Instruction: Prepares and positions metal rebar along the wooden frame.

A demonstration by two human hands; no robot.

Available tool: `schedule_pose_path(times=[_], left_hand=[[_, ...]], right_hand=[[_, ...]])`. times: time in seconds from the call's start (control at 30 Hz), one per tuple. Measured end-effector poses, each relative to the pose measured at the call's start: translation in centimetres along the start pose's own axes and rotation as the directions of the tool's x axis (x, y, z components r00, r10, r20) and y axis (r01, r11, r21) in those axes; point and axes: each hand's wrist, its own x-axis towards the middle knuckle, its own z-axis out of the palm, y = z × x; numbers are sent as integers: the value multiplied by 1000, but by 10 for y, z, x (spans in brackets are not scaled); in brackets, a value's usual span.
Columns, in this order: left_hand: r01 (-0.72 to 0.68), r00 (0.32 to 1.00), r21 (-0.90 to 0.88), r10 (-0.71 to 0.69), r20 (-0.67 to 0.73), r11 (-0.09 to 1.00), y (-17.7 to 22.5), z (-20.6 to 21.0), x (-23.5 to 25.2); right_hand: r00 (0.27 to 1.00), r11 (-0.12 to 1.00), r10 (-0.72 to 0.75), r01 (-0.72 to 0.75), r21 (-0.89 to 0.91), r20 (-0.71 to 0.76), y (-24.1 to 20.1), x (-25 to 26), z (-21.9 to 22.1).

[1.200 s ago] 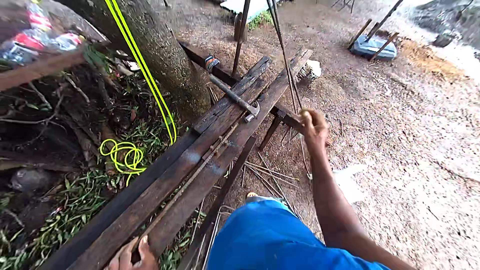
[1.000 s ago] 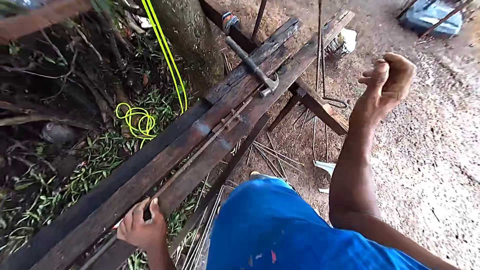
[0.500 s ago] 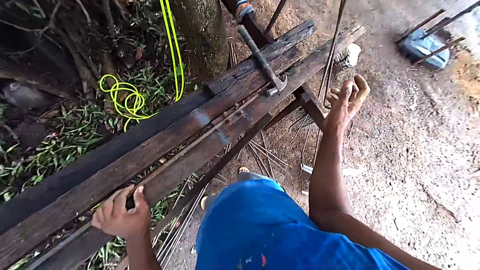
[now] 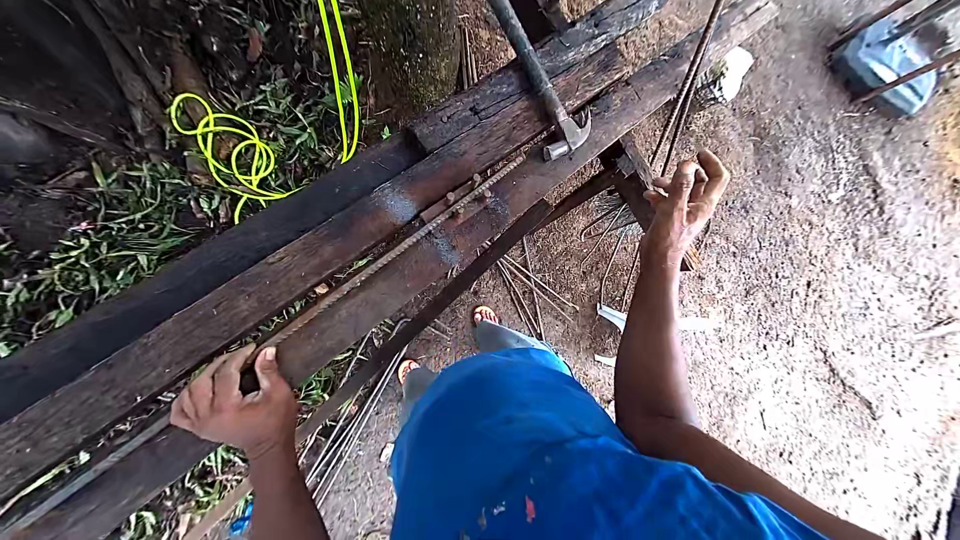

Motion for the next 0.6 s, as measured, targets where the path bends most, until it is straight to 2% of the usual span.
schedule_pose_path(times=[0.37, 0.5, 0.6], left_hand=[[2, 1000, 1, -2, 3, 1000, 0, -2, -1], [18, 1000, -14, -18, 11, 1000, -1, -2, -1], [22, 1000, -58, -21, 19, 998, 1, -2, -3]], right_hand=[[992, 990, -63, 75, -121, 106, 6, -9, 9], [957, 984, -73, 116, -138, 280, 8, -23, 19], [868, 927, -31, 209, -310, 495, 2, -42, 31]])
